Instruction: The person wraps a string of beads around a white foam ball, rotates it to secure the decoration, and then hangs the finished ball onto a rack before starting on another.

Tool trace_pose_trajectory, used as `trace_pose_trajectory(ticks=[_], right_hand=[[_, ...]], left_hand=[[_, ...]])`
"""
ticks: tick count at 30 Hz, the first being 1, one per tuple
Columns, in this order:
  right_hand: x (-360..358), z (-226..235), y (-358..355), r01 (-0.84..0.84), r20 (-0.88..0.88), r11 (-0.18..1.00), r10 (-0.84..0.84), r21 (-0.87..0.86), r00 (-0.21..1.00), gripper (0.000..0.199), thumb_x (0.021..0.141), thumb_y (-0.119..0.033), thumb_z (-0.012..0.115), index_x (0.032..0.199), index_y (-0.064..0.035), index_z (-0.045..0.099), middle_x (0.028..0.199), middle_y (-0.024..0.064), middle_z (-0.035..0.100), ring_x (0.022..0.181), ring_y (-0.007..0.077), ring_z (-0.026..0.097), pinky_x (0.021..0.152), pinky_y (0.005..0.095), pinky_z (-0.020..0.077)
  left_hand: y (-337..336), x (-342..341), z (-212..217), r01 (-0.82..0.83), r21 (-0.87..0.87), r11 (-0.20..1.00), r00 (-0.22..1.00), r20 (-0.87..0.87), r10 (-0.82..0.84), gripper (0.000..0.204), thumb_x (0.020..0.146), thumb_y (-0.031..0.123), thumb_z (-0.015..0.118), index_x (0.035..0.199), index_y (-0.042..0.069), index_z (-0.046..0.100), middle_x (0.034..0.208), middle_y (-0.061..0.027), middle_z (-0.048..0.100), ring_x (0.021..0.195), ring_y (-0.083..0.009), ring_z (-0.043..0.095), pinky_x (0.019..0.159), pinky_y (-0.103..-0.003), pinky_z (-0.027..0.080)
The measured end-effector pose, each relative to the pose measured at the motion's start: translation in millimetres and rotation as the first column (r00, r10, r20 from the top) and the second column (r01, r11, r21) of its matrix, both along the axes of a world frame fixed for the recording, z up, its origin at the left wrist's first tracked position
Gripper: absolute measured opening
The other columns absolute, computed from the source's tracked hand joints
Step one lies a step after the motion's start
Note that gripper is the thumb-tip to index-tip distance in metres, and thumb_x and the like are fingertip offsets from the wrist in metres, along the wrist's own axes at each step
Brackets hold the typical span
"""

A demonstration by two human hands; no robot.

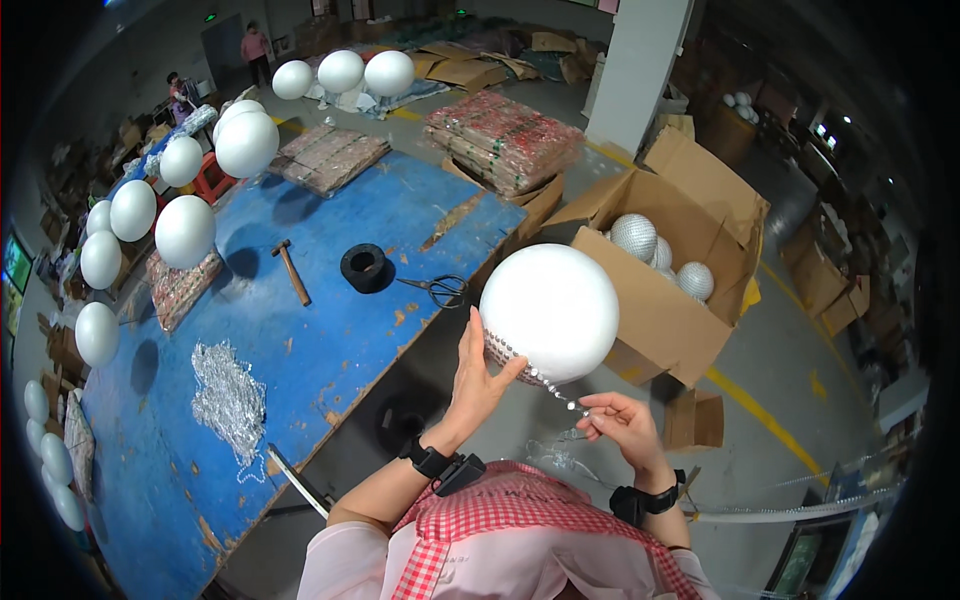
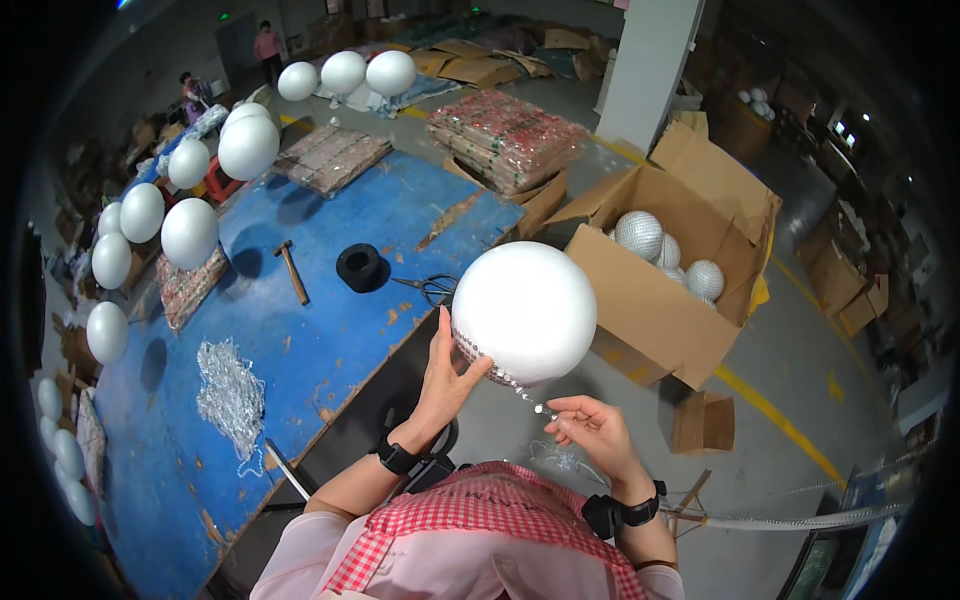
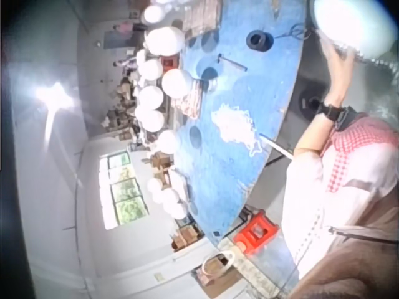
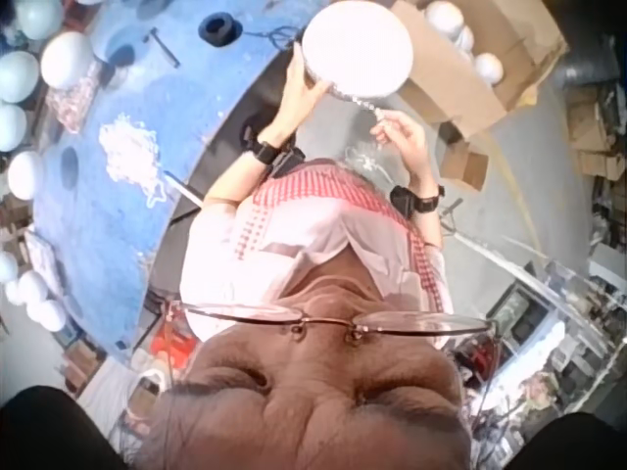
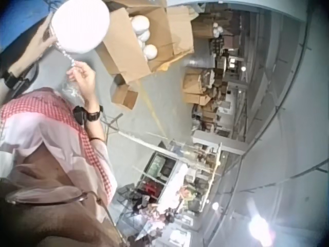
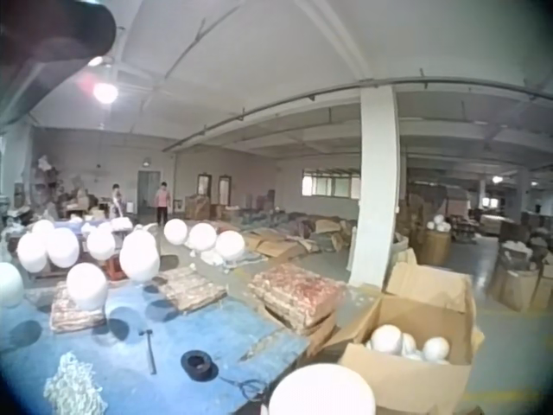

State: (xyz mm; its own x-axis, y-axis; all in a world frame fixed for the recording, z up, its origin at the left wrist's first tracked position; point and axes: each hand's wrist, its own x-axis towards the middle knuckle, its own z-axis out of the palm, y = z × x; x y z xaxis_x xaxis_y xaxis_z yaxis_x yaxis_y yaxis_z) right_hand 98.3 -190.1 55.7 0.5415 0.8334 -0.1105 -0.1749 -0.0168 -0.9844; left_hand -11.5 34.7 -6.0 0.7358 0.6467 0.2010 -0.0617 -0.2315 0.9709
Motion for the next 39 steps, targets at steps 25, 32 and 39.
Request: trace_pose_trajectory(ticks=[25, 32, 39], right_hand=[[10.0, -32.8, -4.9, 0.006, 0.179, 0.948, 0.053, -0.317, 0.982, 0.015, 0.092, -0.014, 0.060, 0.091, -0.0007, 0.066, 0.066, -0.0007, 0.061, 0.059, 0.0047, 0.054, 0.053, 0.0209, 0.0418], [-4.4, -28.5, -9.7, 0.158, 0.395, 0.977, -0.090, -0.144, 0.914, 0.012, 0.088, -0.004, 0.056, 0.095, -0.0012, 0.065, 0.065, 0.0061, 0.062, 0.058, 0.0120, 0.058, 0.055, 0.0265, 0.0448], [-13.4, 1.2, -10.2, 0.121, 0.796, 0.989, -0.144, 0.089, 0.588, 0.019, 0.079, 0.002, 0.064, 0.097, -0.0044, 0.070, 0.063, 0.0045, 0.062, 0.053, 0.0160, 0.053, 0.053, 0.0282, 0.0404]], left_hand=[[-11.6, -1.6, 13.8, -0.051, 0.356, 0.933, 0.995, -0.065, 0.079, 0.092, 0.088, 0.030, 0.066, 0.153, 0.017, 0.004, 0.150, -0.0356, 0.011, 0.135, -0.0480, 0.028, 0.103, -0.045, 0.039], [-8.3, 1.0, 13.6, -0.015, 0.276, 0.961, 0.998, -0.056, 0.032, 0.099, 0.085, 0.031, 0.070, 0.152, 0.011, 0.000, 0.150, -0.0363, 0.010, 0.136, -0.0473, 0.027, 0.105, -0.043, 0.037], [-3.9, 9.1, -6.3, -0.017, 0.093, 0.996, 1.000, 0.001, 0.017, 0.100, 0.083, 0.027, 0.072, 0.152, 0.008, 0.002, 0.150, -0.0347, 0.012, 0.139, -0.0422, 0.025, 0.108, -0.041, 0.034]])
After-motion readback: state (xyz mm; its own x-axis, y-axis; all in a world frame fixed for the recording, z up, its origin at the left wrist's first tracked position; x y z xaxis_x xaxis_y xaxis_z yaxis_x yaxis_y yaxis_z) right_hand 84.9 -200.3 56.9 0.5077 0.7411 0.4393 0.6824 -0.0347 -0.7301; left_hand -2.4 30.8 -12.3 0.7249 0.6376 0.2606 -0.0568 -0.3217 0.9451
